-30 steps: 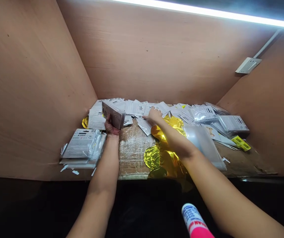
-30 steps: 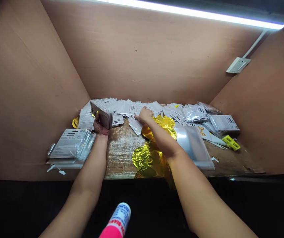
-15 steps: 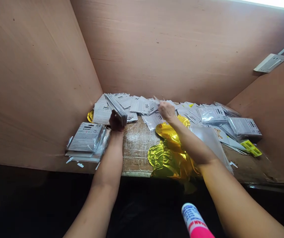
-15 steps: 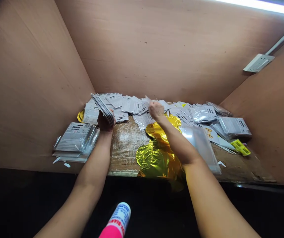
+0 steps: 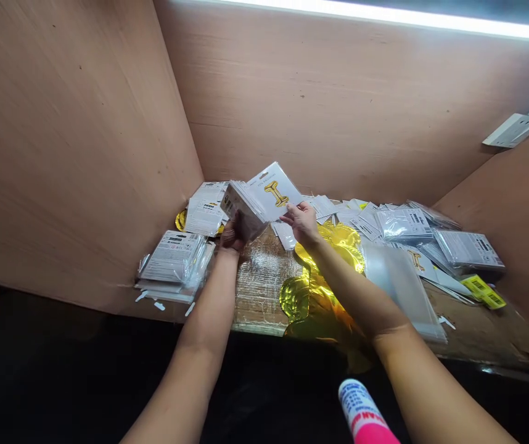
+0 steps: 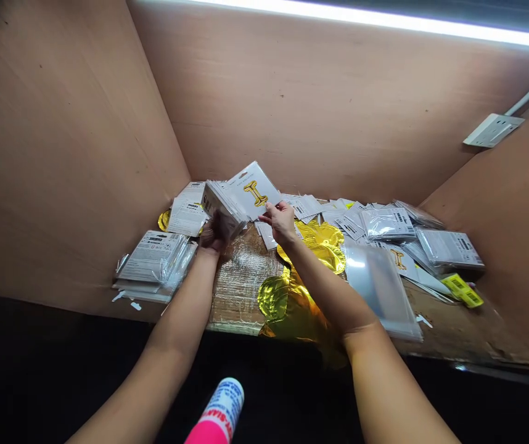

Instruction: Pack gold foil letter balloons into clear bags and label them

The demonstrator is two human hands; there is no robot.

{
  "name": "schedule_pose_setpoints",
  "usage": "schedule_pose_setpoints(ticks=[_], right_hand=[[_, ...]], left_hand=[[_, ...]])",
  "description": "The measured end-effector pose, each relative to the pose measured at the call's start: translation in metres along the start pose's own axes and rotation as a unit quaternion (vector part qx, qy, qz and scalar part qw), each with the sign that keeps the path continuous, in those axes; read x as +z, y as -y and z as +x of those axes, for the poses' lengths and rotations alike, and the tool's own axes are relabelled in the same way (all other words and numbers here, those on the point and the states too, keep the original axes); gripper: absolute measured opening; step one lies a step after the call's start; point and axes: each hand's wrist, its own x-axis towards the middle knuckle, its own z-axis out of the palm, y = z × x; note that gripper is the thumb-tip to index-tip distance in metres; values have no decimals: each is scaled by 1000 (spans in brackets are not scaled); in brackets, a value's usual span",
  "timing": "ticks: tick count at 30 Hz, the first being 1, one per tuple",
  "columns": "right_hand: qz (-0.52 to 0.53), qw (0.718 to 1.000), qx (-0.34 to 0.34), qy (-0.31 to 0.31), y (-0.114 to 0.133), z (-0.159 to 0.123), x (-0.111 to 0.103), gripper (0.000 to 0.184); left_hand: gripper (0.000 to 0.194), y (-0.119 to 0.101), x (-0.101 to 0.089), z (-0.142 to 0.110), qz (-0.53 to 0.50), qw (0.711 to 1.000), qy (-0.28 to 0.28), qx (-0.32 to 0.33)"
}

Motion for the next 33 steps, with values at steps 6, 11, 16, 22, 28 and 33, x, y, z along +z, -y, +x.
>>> schedule_pose_setpoints(ticks=[6,11,16,22,28,33], right_hand=[[45,985,155,-65,-5,10,-9,19],[43,977,188,-87,-13,9,-18,15],[38,975,199,-92,-12,8,-22,14],[33,977,196,-76,-2,4,-28,13],[8,978,205,-35,-3,-7,-32,14],[-65,970,227,54,-8,-7,-27,3]], left_hand=[[59,11,11,4,61,997,-26,26],[54,17,15,6,82,992,-89,47],[47,21,17,7,102,984,-122,83],[43,21,17,8,110,981,-124,101],[51,21,19,5,84,987,-114,74],[58,15,14,3,94,993,-65,43]])
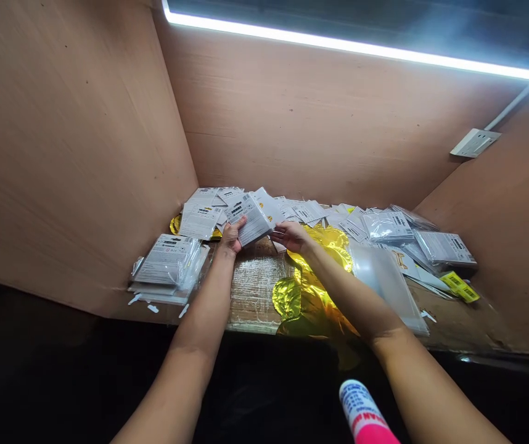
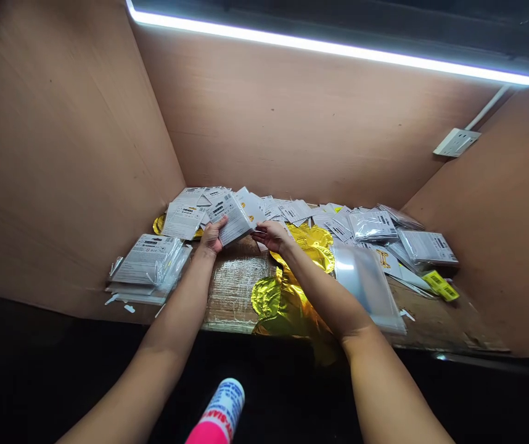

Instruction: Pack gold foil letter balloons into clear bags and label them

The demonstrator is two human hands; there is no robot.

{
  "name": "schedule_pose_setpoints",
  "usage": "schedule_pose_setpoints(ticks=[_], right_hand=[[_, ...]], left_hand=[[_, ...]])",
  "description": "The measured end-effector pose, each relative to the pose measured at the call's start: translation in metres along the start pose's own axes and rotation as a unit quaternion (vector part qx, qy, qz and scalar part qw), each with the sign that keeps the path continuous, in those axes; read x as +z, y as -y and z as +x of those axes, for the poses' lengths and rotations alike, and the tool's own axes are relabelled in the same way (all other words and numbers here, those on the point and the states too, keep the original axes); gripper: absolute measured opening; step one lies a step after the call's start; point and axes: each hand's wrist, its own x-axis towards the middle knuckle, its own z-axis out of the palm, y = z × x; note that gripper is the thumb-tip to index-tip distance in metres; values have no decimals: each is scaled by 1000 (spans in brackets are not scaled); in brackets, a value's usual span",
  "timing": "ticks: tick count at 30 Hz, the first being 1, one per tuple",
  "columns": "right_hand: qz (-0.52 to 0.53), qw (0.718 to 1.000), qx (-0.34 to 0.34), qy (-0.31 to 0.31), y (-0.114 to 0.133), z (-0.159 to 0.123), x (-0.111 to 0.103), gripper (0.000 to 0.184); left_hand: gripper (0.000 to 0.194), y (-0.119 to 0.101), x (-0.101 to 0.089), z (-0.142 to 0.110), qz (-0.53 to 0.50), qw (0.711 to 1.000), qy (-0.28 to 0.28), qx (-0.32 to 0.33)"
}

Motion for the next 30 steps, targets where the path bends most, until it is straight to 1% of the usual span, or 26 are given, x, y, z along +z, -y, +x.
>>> schedule_pose_setpoints(ticks=[1,2,3,5,6,7,9,12,15,17,18,19,20,21,22,24,25,26,27,28,30], right_hand=[[-52,998,-23,-1,3,4,0,8],[-119,991,-59,-12,6,9,-1,15],[-192,976,-102,-27,10,15,-2,20],[-324,928,-177,-52,17,28,-3,24],[-368,907,-198,-56,19,34,-3,26],[-393,895,-205,-53,20,40,-2,28],[-457,862,-214,-41,18,50,0,29],[-541,812,-218,-38,14,60,4,18],[-587,774,-226,-64,24,64,1,3],[-595,758,-243,-110,41,65,-6,16],[-583,756,-262,-142,53,65,-10,22],[-559,760,-284,-171,65,64,-15,25],[-522,773,-306,-189,78,63,-21,26],[-477,795,-321,-192,91,60,-28,25],[-430,823,-326,-178,104,57,-34,23],[-364,873,-305,-109,128,48,-48,15],[-354,888,-285,-70,138,42,-53,12],[-361,894,-263,-29,147,35,-56,9],[-382,893,-236,16,153,29,-56,8],[-410,886,-207,65,158,24,-53,10],[-462,858,-146,171,159,18,-35,15]], left_hand=[[59,-3,-2,1,-3,1000,3,9],[59,-7,-5,3,-9,1000,3,20],[59,-12,-8,4,-17,999,3,29],[56,-21,-14,8,-36,999,-5,36],[54,-25,-17,10,-47,998,-9,36],[51,-29,-20,12,-59,998,-11,34],[48,-34,-24,14,-76,996,-11,33],[46,-37,-28,15,-77,996,-14,41],[46,-36,-26,13,-67,997,-24,40],[49,-34,-22,13,-61,997,-26,33],[51,-32,-20,12,-56,998,-25,31],[54,-31,-19,12,-49,998,-22,31],[57,-30,-18,12,-40,999,-17,33],[60,-28,-17,11,-31,999,-11,37],[62,-27,-17,10,-22,999,1,41],[67,-25,-18,6,-2,998,44,45],[68,-24,-18,3,12,996,76,41],[69,-23,-18,0,28,993,111,31],[70,-22,-18,-4,47,988,148,15],[69,-21,-17,-8,70,981,183,-6],[66,-19,-14,-16,120,963,236,-51]])
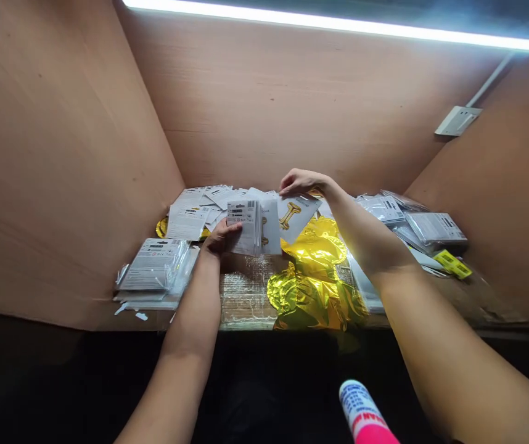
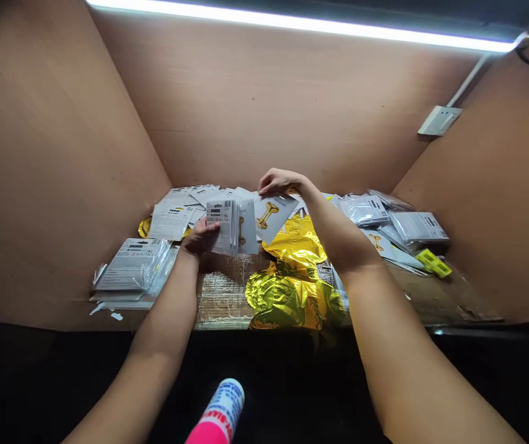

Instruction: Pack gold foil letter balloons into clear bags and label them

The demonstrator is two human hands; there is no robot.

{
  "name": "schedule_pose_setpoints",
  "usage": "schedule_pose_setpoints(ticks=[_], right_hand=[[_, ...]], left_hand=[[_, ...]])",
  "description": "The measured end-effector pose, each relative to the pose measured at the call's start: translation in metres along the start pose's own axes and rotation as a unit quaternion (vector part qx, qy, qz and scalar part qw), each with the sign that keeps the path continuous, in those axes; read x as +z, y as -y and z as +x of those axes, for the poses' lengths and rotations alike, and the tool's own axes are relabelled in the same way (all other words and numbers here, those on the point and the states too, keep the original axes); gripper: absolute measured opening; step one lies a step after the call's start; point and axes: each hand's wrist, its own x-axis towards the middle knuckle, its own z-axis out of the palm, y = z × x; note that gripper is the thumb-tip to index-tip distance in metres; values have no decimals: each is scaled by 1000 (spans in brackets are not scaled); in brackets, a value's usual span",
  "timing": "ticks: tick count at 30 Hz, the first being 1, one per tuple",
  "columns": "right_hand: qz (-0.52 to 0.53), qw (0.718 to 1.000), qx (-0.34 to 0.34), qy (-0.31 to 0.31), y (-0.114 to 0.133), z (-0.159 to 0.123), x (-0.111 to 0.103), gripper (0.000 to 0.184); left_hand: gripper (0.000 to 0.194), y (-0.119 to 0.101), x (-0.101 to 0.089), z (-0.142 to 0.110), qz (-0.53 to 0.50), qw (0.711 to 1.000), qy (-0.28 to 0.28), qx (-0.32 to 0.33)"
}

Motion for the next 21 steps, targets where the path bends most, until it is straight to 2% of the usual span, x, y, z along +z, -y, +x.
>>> schedule_pose_setpoints(ticks=[2,3,5,6,8,10,12,13,15,18,21], right_hand=[[-21,995,-7,100,16,13,18,17],[-21,992,-17,125,21,23,28,19],[9,993,-39,114,26,43,40,27],[32,996,-46,75,24,52,41,34],[40,998,-26,-51,9,63,34,48],[-65,981,64,-169,-16,65,24,56],[-206,940,170,-211,-47,59,19,59],[-261,920,209,-204,-61,54,20,61],[-330,895,242,-175,-84,44,28,65],[-394,880,231,-133,-99,35,41,61],[-431,876,197,-88,-98,29,42,49]], left_hand=[[62,1,6,-4,36,998,32,-46],[60,1,7,-6,45,996,38,-62],[59,0,8,-7,31,997,26,-60],[58,-1,8,-7,10,999,6,-42],[57,-4,5,-4,-41,998,-56,9],[55,-6,2,2,-74,989,-120,37],[56,-7,-1,8,-69,984,-164,26],[58,-6,-1,11,-55,981,-184,13],[60,-3,-1,14,-13,978,-208,-22],[57,4,1,16,68,978,-184,-76],[54,7,4,14,137,973,-156,-96]])
